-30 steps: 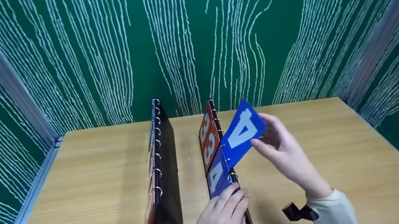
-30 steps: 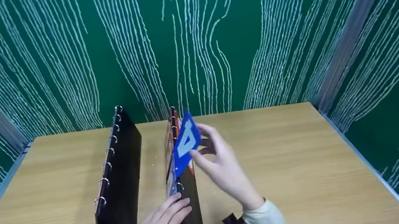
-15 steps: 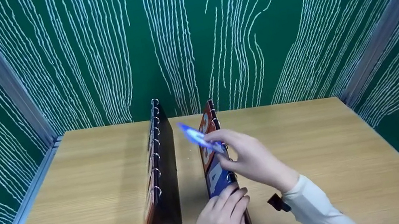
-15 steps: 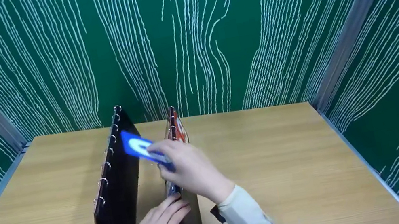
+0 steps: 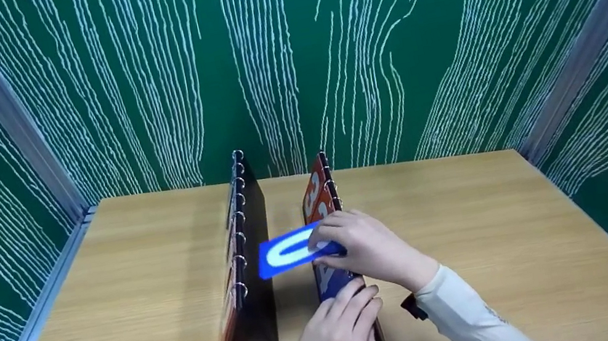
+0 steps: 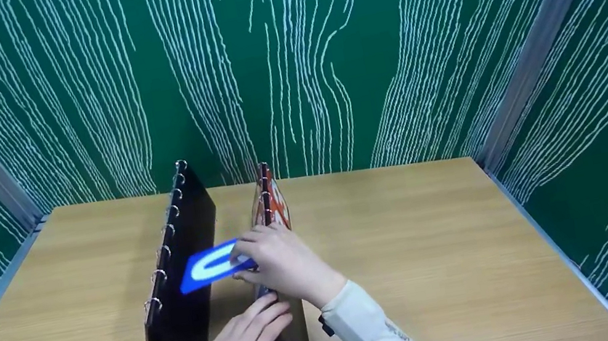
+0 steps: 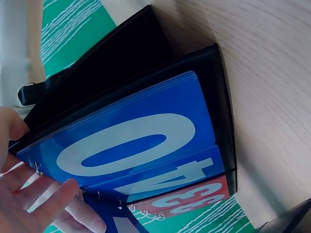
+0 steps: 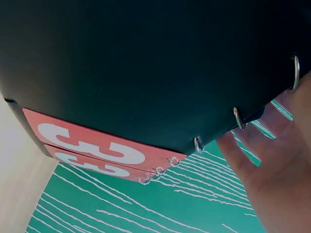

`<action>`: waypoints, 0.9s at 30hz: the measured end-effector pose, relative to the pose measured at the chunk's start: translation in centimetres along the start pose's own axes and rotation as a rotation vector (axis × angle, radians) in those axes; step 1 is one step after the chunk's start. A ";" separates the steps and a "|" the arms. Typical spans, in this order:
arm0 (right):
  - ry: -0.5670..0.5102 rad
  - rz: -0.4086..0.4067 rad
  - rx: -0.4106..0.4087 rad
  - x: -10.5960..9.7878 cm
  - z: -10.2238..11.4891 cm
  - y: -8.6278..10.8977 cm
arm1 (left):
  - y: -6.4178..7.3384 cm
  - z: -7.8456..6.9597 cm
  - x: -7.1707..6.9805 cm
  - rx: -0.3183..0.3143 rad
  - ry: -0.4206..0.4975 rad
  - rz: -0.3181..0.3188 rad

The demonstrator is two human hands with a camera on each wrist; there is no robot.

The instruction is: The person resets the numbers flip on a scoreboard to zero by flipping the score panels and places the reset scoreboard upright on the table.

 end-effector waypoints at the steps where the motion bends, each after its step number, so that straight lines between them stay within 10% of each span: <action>1: 0.005 0.009 0.011 0.2 -0.1 0.0 | 0.0 0.0 0.0 -0.002 0.005 0.002; 27: -0.061 0.077 0.047 1.9 -0.6 0.1 | 0.2 0.3 -0.1 -0.027 0.059 -0.009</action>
Point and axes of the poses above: each hand's wrist, its own y-axis away from the middle knuckle, its own x-axis out of the palm, z = x × y, the point moved 10 cm from there along -y, towards the middle knuckle, and after that the axes turned 6 degrees about y, right-handed, at the moved point
